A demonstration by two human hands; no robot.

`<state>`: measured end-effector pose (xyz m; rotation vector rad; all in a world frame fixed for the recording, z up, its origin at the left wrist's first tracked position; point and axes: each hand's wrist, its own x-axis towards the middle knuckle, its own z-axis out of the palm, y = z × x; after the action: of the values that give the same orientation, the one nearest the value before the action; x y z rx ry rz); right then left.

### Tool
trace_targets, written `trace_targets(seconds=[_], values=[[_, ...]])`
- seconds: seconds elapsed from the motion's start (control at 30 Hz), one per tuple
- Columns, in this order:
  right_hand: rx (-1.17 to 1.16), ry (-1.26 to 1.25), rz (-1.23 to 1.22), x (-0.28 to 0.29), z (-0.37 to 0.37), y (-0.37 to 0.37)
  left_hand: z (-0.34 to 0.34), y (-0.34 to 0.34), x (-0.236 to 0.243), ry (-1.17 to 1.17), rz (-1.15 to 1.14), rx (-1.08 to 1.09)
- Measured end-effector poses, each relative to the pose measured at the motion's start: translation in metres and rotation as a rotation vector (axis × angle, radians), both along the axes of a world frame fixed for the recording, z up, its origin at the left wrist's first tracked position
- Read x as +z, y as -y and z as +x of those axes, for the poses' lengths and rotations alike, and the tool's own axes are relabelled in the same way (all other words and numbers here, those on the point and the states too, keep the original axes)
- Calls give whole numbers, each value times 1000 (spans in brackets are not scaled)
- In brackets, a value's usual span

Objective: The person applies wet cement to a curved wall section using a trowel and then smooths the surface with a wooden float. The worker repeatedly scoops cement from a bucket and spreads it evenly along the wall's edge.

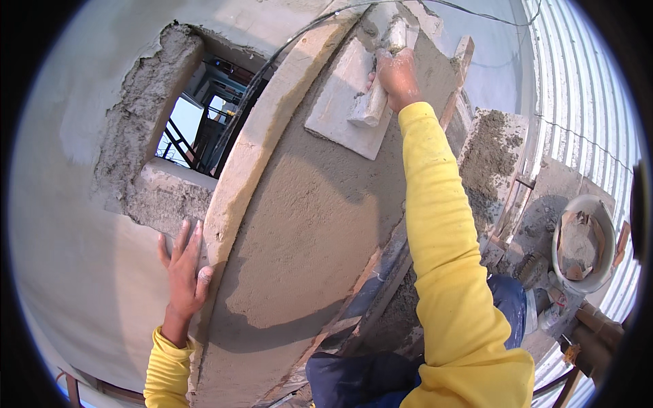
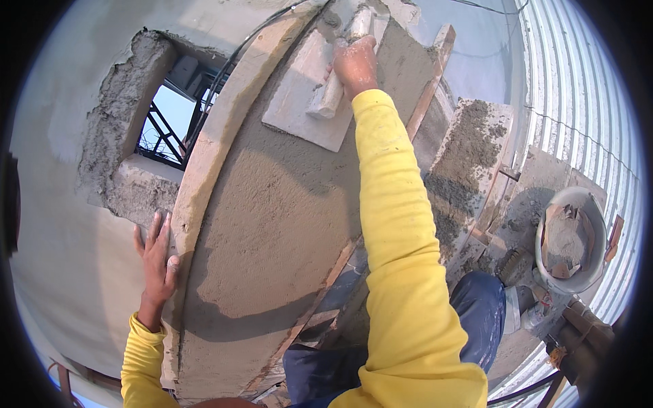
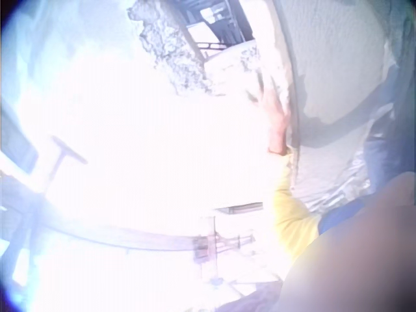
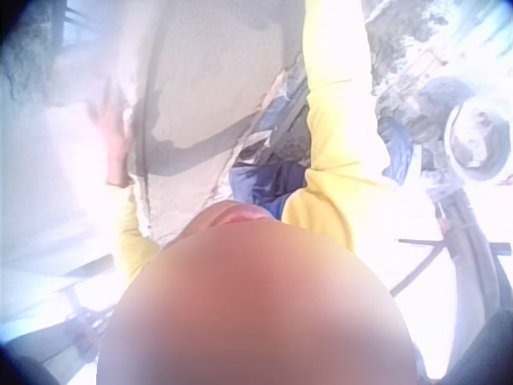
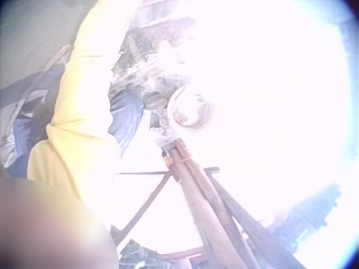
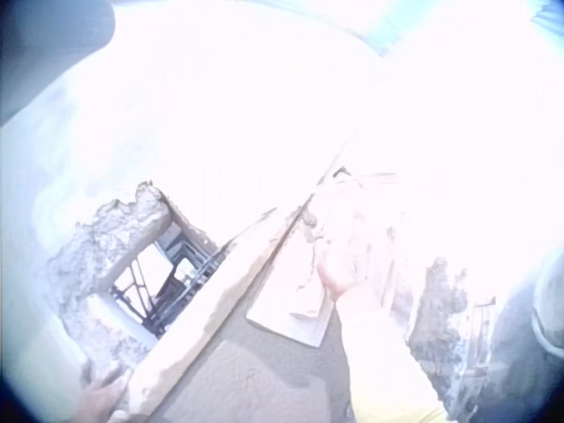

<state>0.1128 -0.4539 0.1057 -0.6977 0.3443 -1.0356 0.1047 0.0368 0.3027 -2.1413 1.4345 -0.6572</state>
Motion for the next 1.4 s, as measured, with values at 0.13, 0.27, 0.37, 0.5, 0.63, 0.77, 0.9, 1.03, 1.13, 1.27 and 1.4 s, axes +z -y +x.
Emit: trace_targets(seconds=[0.13,0.27,0.37,0.5,0.63,0.77,0.9,1.03,1.13,1.27,1.4], values=[[11,-54,-40,2,-5,-44,-2,-7,1,-1,7,13],[155,-114,-113,-31,-33,-187,0,-9,1,-4,9,16],[173,-168,-164,-85,-57,-280,0,-8,1,6,24,10],[163,-192,30,-135,-94,-312,0,-11,1,11,2,12],[135,-61,301,-177,-111,-281,2,-14,2,24,-13,25],[162,-182,600,-220,-113,-258,7,-14,-1,40,3,-18],[117,-230,525,-222,-111,-263,8,-16,2,40,1,-19],[144,-146,423,-209,-83,-239,8,-18,1,34,-9,-6],[94,-125,341,-200,-55,-225,8,-16,0,40,-3,7],[-11,-104,188,-190,-27,-200,7,-16,-1,35,-4,24],[-36,-168,151,-185,-8,-133,5,-16,5,92,64,69]])
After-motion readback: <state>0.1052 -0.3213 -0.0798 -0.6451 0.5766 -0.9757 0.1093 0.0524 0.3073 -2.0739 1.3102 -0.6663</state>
